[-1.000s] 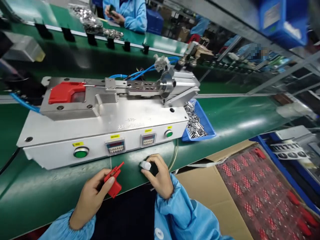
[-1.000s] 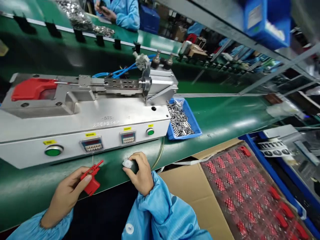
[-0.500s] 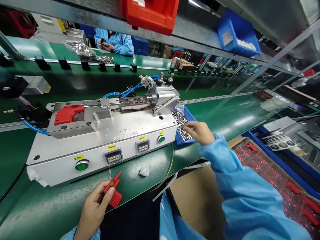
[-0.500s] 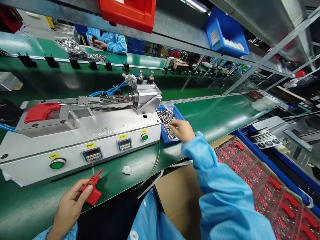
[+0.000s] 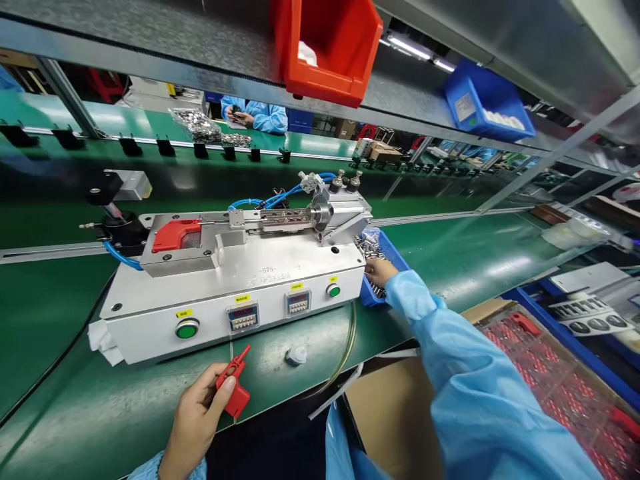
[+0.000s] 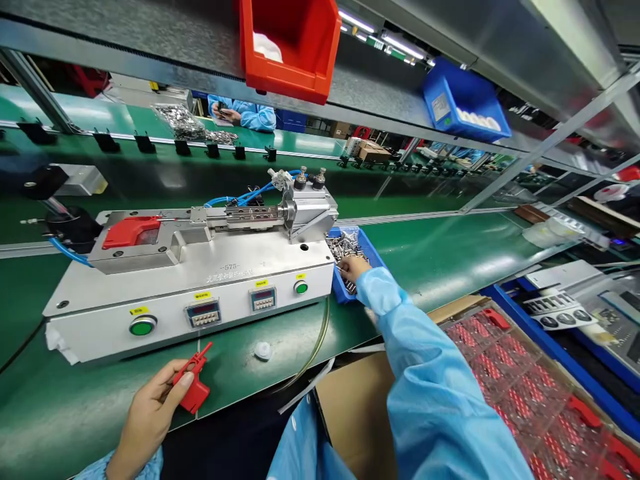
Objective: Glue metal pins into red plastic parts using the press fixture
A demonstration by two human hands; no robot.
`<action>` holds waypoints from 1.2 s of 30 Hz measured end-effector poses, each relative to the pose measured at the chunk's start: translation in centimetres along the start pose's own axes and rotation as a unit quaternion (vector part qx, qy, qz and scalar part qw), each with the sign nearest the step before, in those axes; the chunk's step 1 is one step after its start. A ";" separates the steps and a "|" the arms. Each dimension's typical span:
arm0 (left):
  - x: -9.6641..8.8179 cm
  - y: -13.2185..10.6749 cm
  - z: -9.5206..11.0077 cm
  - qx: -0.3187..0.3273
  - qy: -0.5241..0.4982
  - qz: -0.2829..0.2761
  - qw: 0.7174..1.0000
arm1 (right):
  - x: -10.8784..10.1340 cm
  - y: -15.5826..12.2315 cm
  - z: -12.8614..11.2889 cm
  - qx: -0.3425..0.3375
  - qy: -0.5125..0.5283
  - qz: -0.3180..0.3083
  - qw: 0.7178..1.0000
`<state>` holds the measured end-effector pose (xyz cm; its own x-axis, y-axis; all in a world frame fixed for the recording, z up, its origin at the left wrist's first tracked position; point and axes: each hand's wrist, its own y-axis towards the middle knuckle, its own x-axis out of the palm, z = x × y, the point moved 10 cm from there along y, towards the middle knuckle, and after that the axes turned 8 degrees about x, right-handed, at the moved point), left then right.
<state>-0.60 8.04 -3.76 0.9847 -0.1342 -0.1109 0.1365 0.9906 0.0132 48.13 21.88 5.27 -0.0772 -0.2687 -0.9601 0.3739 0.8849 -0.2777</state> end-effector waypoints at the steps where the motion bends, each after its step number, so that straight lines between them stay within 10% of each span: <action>1: 0.1 0.0 -0.1 -0.001 0.003 -0.007 1.000 | 0.3 0.1 -0.3 -0.001 0.011 0.004 1.000; 14: 0.5 -0.2 0.1 0.005 0.014 -0.012 1.000 | -8.2 -5.3 0.2 -0.105 0.295 0.069 0.947; 21: 1.3 -0.1 -1.4 0.014 -0.006 -0.068 0.998 | -12.2 -10.3 -3.0 -0.114 0.525 0.051 0.842; 29: 1.9 0.5 0.3 0.024 -0.020 -0.032 0.999 | -17.7 -15.1 -12.0 -0.305 0.406 0.141 0.850; 36: 1.9 2.0 1.8 0.061 -0.012 -0.019 0.998 | -17.5 -14.8 -29.0 -0.479 0.312 0.093 0.815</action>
<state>1.77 9.75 -2.13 0.9806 -0.1738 -0.0902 0.1846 0.9741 0.1307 17.16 24.53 25.24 -0.6687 -0.1136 -0.7348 -0.4366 0.8600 0.2644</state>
